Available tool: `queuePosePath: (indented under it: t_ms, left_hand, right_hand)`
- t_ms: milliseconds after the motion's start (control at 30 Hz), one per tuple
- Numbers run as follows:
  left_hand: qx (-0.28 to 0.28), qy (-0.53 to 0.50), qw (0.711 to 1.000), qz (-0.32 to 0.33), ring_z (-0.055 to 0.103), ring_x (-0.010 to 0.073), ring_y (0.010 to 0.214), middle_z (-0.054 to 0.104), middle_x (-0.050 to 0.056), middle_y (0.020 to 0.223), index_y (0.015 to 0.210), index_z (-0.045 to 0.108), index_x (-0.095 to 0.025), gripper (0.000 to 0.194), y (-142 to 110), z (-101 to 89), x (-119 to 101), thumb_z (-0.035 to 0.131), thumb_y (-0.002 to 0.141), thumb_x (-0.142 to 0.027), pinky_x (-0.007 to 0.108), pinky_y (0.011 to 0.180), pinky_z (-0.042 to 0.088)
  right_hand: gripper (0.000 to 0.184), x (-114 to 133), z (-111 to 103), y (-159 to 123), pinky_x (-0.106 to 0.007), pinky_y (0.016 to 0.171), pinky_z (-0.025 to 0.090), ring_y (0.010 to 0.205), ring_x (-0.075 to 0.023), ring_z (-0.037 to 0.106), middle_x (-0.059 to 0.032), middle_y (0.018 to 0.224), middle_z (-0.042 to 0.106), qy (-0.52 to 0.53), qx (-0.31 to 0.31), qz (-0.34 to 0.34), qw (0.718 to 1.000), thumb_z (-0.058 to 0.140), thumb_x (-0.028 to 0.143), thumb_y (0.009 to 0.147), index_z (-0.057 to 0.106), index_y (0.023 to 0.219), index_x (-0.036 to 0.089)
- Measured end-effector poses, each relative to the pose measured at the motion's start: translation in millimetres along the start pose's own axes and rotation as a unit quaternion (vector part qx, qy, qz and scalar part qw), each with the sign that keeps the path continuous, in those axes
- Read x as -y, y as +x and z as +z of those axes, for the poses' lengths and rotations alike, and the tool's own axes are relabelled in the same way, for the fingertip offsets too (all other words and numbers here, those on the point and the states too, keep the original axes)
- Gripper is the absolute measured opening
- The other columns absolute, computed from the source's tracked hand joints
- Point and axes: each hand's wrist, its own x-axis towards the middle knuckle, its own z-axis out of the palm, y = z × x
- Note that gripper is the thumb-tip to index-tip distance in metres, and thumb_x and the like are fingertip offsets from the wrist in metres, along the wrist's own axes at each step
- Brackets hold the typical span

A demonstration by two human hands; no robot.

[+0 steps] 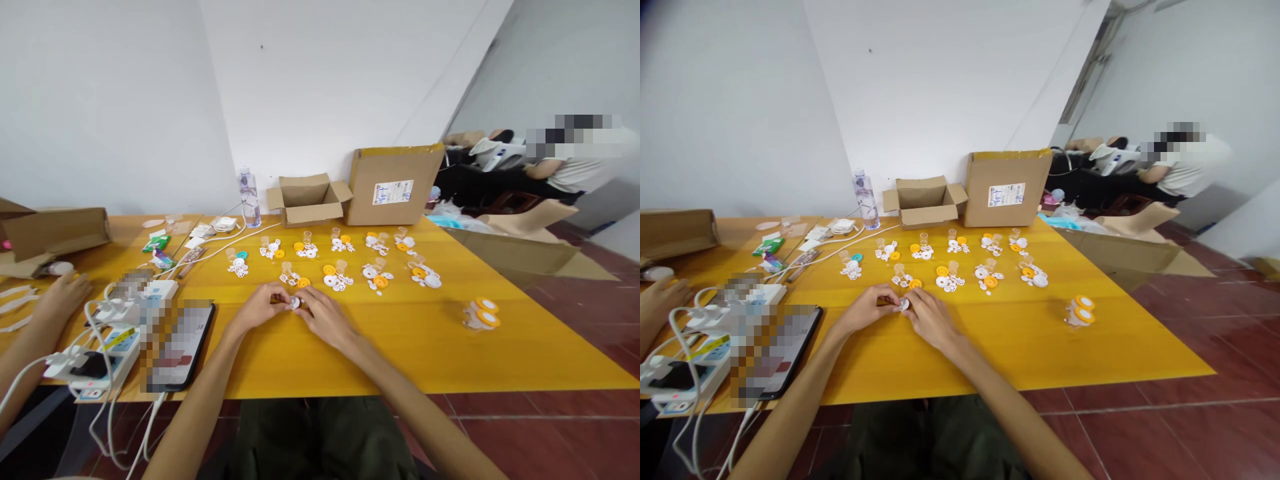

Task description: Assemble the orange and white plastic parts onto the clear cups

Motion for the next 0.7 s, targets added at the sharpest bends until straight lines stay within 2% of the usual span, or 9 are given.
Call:
queuePosePath:
  t_ms: [200, 500, 700]
  left_hand:
    - [-0.013, 0.042, 0.999, 0.016, 0.061, 0.0135, 0.071, 0.068, 0.000, 0.075, 0.068, 0.068, -0.018, 0.011, 1.1, 1.6, -2.8, 0.063, 0.077, -0.014, 0.026, 0.072, 0.051]
    - [-0.043, 0.109, 0.993, 0.028, 0.059, 0.0141, 0.067, 0.067, 0.000, 0.071, 0.070, 0.068, -0.019, 0.013, 0.3, 5.9, 2.1, 0.057, 0.075, -0.013, 0.025, 0.065, 0.046]
    - [-0.044, 0.094, 0.994, 0.018, 0.059, 0.0139, 0.064, 0.069, 0.000, 0.069, 0.069, 0.071, -0.020, 0.013, 0.8, 5.1, 3.5, 0.060, 0.074, -0.015, 0.025, 0.063, 0.046]
  right_hand:
    - [0.017, 7.4, 2.0, 3.7, -0.027, 0.070, 0.041, 0.090, -0.0184, 0.062, -0.0040, 0.102, 0.065, -0.029, 0.023, 0.019, 0.999, 0.059, 0.009, 0.091, 0.062, 0.100, 0.022]
    - [0.017, 12.8, 8.3, -0.6, -0.028, 0.065, 0.040, 0.086, -0.0193, 0.063, -0.0049, 0.108, 0.062, -0.060, -0.008, 0.044, 0.997, 0.056, 0.016, 0.092, 0.061, 0.106, 0.025]
    - [0.020, 10.8, 12.6, -1.3, -0.028, 0.066, 0.042, 0.088, -0.0199, 0.063, -0.0059, 0.110, 0.062, -0.073, -0.019, 0.036, 0.996, 0.054, 0.019, 0.093, 0.061, 0.111, 0.026]
